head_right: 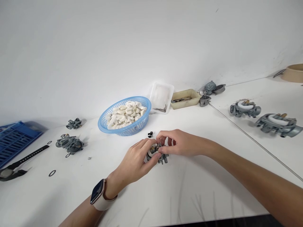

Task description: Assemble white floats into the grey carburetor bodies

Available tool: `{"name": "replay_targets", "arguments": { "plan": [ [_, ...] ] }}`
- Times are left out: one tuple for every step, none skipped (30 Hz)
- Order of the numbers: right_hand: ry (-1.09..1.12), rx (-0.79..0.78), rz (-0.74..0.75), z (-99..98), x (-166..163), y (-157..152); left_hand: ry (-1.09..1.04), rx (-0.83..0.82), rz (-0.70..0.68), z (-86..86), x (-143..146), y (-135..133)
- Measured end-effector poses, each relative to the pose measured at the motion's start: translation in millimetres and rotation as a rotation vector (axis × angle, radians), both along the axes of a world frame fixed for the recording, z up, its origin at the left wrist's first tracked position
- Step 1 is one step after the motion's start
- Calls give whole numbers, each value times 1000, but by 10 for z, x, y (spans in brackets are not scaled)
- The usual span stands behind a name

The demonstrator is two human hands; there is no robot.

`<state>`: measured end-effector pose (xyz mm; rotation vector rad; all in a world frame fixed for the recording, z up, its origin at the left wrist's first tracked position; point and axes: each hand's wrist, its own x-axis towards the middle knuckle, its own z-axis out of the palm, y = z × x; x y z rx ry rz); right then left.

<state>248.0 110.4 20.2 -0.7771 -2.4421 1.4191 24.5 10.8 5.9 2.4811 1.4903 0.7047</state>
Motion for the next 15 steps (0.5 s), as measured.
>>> {"name": "replay_targets", "arguments": {
  "plan": [
    [0, 0, -1, -5, -2, 3, 1, -3, -1, -3, -2, 2],
    [-2, 0, -1, -9, -2, 7, 2, -6, -1, -5, -4, 4],
    [-4, 0, -1, -13, -2, 11, 3, -8, -2, -7, -7, 6],
    [-5, 1, 0, -16, 0, 15, 3, -9, -2, -9, -9, 7],
    [-5, 3, 1, -19, 2, 18, 2, -11, -3, -9, -10, 7],
    [-4, 4, 2, -21, 5, 20, 2, -12, -2, -9, -11, 6],
    [-2, 5, 2, -21, 7, 20, 2, -12, -1, -9, -10, 5],
    [0, 5, 2, -21, 8, 19, 2, -11, 0, -8, -9, 3],
    [1, 7, 0, -19, 9, 16, 2, -9, 0, -8, -7, 1],
    [3, 10, -3, -14, 8, 13, 2, -8, 0, -7, -5, 0],
    [4, 14, -6, -7, 6, 8, 1, -6, 1, -7, -4, -1],
    [4, 18, -8, 4, 4, 3, 0, -3, 0, -8, -3, -1],
    [2, 21, -11, 17, 1, -3, -1, -1, -1, -9, -2, 0],
    [0, 23, -14, 32, -2, -9, -1, 0, -1, -9, -3, 1],
    [-4, 23, -17, 48, -5, -16, 0, 2, -1, -10, -4, 3]
  ]
}}
